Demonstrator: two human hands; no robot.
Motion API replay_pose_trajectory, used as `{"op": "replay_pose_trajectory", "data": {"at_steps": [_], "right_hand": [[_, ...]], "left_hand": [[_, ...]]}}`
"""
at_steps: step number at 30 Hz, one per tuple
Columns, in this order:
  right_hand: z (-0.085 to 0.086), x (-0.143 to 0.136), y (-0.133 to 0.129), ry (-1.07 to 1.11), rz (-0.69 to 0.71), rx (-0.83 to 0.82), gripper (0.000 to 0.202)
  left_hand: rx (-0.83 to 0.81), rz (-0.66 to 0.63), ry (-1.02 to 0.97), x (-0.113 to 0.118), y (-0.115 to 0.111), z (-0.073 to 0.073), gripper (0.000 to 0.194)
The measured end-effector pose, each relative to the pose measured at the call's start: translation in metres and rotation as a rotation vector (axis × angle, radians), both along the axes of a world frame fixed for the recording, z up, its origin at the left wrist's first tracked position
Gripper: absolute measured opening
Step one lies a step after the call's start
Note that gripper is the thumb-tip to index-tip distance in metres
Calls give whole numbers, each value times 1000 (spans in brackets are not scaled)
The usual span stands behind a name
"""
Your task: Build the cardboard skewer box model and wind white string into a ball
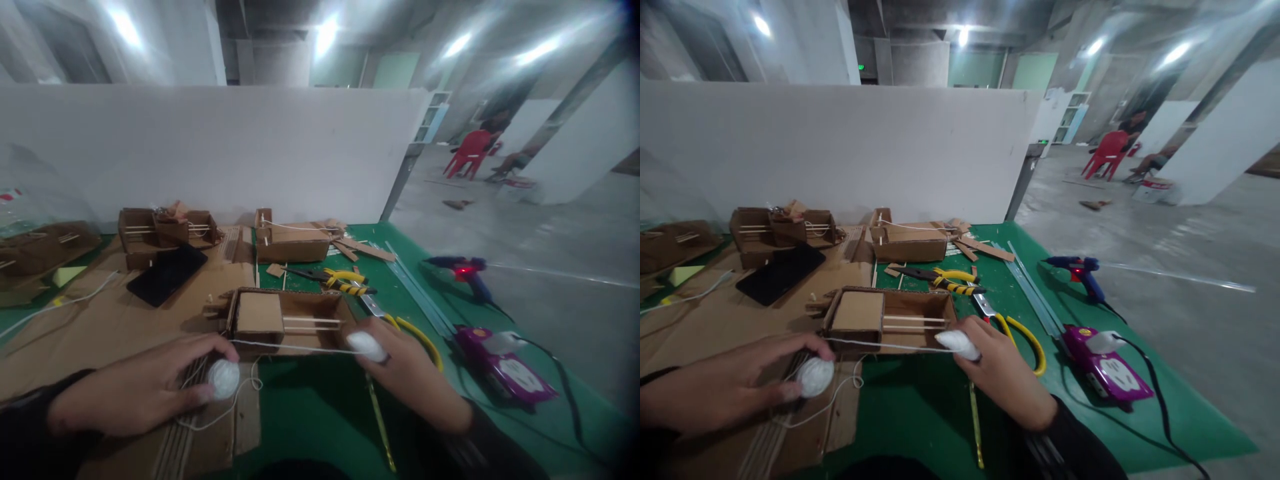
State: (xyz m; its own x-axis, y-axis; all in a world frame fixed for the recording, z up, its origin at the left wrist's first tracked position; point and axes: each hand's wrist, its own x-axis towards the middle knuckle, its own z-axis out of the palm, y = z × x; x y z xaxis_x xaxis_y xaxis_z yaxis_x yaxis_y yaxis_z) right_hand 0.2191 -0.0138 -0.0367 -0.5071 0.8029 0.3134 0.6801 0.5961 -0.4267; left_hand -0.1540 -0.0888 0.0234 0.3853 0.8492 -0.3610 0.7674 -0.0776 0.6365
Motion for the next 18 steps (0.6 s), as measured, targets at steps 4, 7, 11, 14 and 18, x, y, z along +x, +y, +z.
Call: {"op": "replay_pose_trajectory", "data": {"at_steps": [4, 7, 11, 14, 18], "right_hand": [[-2, -4, 5, 29, 3, 9, 17], [-2, -12, 7, 10, 3, -9, 16], [3, -25, 7, -50, -7, 2, 17], [6, -29, 2, -135, -29, 32, 23], [12, -33, -16, -183, -40, -9, 33]], "left_hand": [[28, -3, -56, 1, 27, 5, 39], [75, 16, -166, -4, 49, 4, 38], [81, 27, -254, -11, 65, -2, 39], [59, 26, -286, -13, 60, -6, 40], [50, 122, -389, -12, 29, -11, 43]]}}
